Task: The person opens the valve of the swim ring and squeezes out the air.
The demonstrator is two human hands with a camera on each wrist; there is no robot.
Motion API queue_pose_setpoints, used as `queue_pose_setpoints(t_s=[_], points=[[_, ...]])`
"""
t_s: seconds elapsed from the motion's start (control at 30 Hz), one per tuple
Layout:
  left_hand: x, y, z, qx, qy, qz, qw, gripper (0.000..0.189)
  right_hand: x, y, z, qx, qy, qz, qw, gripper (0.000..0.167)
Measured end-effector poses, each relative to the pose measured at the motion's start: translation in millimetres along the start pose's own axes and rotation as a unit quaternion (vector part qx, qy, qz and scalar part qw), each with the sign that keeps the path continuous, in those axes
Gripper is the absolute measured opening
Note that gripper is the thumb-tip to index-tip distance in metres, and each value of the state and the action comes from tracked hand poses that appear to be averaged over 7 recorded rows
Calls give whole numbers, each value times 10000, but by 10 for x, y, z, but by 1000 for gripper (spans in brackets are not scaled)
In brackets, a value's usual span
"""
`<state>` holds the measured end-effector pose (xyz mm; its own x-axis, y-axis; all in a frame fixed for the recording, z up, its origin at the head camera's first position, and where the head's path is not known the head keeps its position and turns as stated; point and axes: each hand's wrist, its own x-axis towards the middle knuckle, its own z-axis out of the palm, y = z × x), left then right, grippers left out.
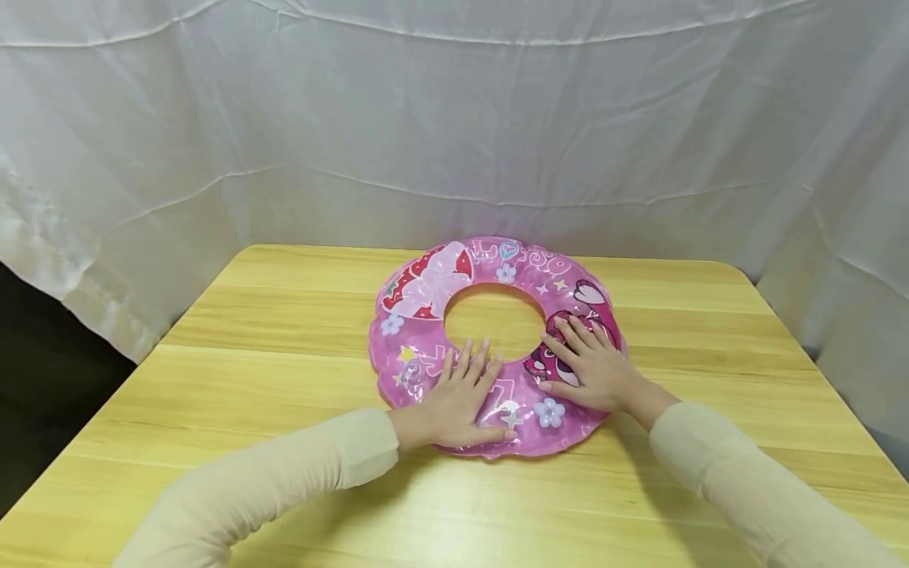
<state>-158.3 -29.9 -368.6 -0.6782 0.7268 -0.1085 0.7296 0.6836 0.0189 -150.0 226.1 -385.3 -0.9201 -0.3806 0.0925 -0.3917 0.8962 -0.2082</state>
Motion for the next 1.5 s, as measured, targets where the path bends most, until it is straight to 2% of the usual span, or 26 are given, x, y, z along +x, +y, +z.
queue_pose_setpoints(t_s=[0.3,0.5,0.7,0.9,1.13,1.3,1.5], points=[[-37,-42,-80,-762,-540,9,9956,98,38,-159,-228,-567,-484,50,9972,72],[-67,-75,-134,-980,-737,20,9925,95,58,-264,-307,-728,-675,133,9950,69],[-58,-63,-153,-858,-821,-4,9929,91,60,-321,-343,-955,-717,148,9927,70],[-35,-44,-141,-387,-1019,-142,9939,90,93,-390,-352,-1193,-783,94,9897,71],[-35,-20,-152,-124,-1166,-273,9927,89,107,-417,-270,-1505,-883,152,9845,80],[-40,-28,-150,-83,-1195,-301,9923,87,112,-462,-257,-1483,-895,246,9846,81],[-45,-39,-162,-33,-1274,-284,9914,87,118,-581,-347,-1378,-1237,521,9813,76]])
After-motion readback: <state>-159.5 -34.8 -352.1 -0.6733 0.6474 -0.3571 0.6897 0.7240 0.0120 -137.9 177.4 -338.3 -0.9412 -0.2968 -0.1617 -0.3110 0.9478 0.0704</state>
